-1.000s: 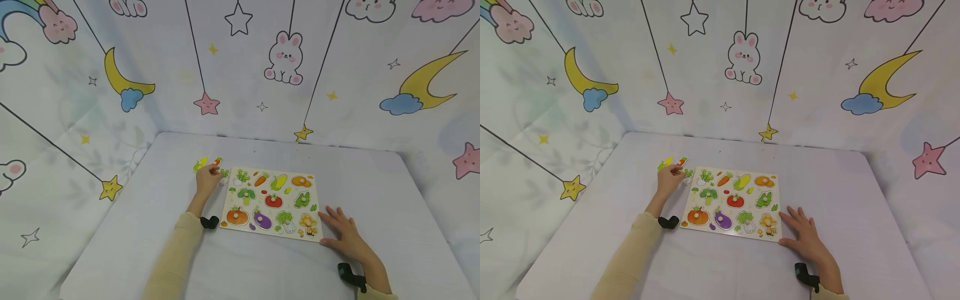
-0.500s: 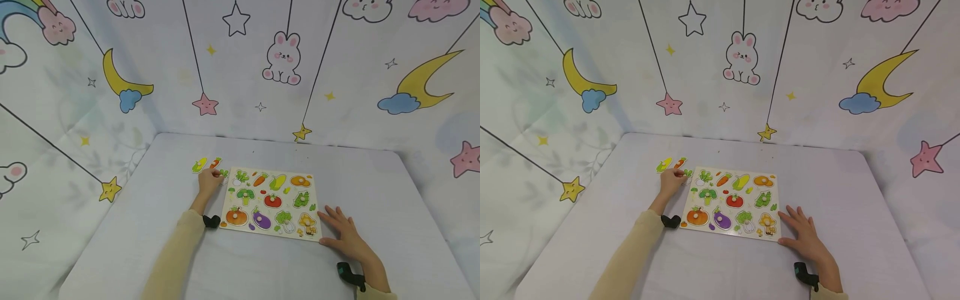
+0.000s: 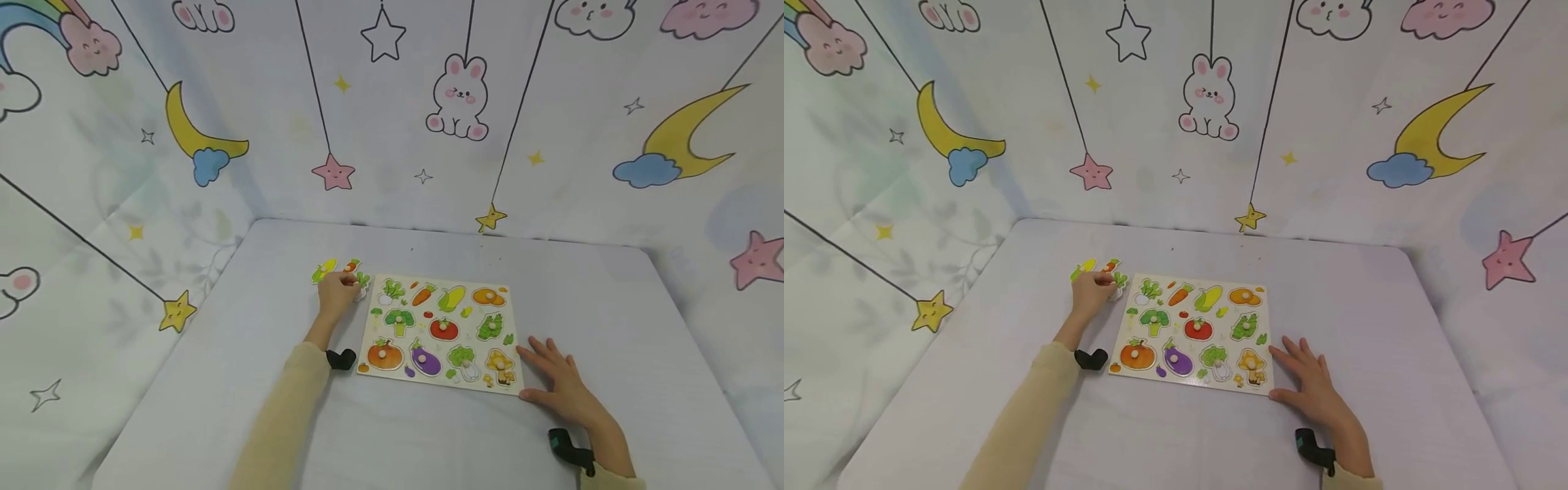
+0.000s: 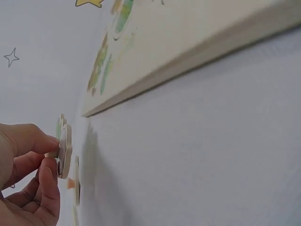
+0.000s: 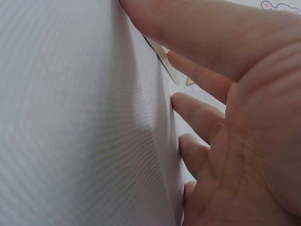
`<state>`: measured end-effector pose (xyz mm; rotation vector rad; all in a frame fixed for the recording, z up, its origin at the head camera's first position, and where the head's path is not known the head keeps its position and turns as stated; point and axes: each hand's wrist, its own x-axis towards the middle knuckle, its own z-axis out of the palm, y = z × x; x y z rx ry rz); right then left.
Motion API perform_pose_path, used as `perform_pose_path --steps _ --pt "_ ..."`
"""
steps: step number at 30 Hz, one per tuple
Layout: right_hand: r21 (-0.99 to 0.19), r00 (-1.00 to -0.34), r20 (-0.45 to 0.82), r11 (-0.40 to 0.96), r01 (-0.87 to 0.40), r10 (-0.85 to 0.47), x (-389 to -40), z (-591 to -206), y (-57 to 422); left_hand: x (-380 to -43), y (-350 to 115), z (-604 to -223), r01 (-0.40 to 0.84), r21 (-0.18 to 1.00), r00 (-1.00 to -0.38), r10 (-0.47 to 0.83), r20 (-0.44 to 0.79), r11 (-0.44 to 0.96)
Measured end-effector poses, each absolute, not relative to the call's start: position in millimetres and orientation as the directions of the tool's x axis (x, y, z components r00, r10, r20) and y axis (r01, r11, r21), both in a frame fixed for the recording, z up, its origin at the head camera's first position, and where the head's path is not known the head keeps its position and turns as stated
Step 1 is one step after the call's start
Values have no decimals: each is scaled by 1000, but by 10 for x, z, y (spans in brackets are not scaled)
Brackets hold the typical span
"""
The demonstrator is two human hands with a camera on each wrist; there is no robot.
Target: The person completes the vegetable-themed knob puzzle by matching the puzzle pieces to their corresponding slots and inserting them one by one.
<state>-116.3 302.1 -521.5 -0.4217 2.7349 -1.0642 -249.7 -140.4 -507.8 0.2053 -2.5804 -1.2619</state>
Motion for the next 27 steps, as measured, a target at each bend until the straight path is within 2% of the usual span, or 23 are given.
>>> perform_pose_path --steps 7,13,20,27 --pt "-687 -946 -41 696 -207 -322 -1151 -5189 3032 -2533 -1209 -4949 50 805 -984 -111 143 591" --pt "-690 -947 -51 697 -196 -317 -1149 -5180 3010 -2536 -1021 -4947 19 790 -997 -51 64 613" --pt "-689 -948 -57 699 -190 -313 -1147 -5172 3004 -2539 -932 -4966 88 762 -994 12 105 641" --pt "-692 -948 -43 694 -200 -317 -1144 -5192 3013 -2551 -918 -5024 99 736 -994 31 105 670"
